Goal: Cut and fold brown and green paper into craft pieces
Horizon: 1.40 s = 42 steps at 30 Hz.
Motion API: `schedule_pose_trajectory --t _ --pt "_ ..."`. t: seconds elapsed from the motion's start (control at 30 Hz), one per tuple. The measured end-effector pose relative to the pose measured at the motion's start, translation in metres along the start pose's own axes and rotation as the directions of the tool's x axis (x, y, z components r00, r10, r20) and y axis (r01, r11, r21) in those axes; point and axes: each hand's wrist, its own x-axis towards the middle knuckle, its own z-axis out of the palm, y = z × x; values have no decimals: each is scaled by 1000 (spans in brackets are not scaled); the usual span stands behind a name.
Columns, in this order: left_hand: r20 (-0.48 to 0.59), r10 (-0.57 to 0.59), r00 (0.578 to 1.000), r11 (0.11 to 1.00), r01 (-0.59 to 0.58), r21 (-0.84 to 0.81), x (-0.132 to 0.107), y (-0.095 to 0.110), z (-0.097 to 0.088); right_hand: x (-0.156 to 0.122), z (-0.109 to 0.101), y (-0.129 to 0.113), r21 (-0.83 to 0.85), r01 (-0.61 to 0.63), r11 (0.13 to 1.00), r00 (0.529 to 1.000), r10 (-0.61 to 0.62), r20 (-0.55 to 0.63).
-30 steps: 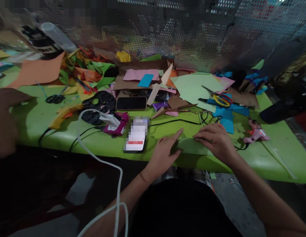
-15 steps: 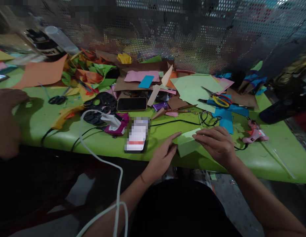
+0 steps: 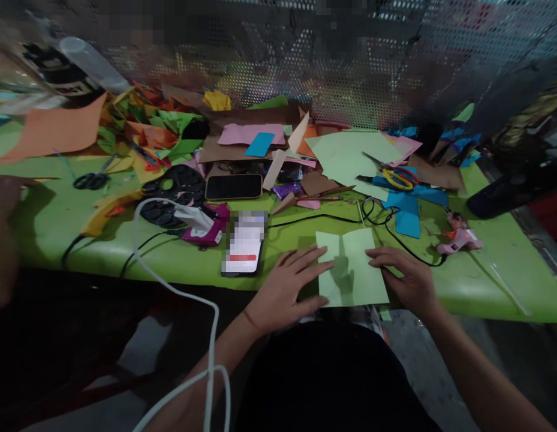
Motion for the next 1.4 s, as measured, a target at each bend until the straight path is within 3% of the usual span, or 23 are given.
schedule_pose_trajectory --t 0.17,0.37,0.63,0.8,0.97,1.17,1.27,1.4 --pt "65 73 995 986 -82 144 -2 0 20 -18 -5 13 -52 -76 996 995 79 55" --pt "105 71 992 975 -91 200 -1 3 27 -22 -17 15 -266 -2 964 976 60 208" --pt "27 -3 1000 990 -1 138 3 8 26 -24 -22 21 -154 17 988 962 26 272" --pt "-55 -72 996 997 73 15 8 8 24 -22 -22 20 -98 -48 994 959 74 273" --pt "-197 -270 943 962 272 -17 23 11 29 -12 -10 11 -157 -259 953 955 277 107" --pt "-271 -419 867 899 438 12 40 9 35 -11 7 10 -115 -511 852 858 514 -3" --pt "-273 -452 849 885 465 -17 43 8 35 -12 8 9 -94 -518 850 854 521 3" --pt "-273 -477 836 873 486 -39 44 7 35 -11 6 8 -102 -402 910 911 408 57"
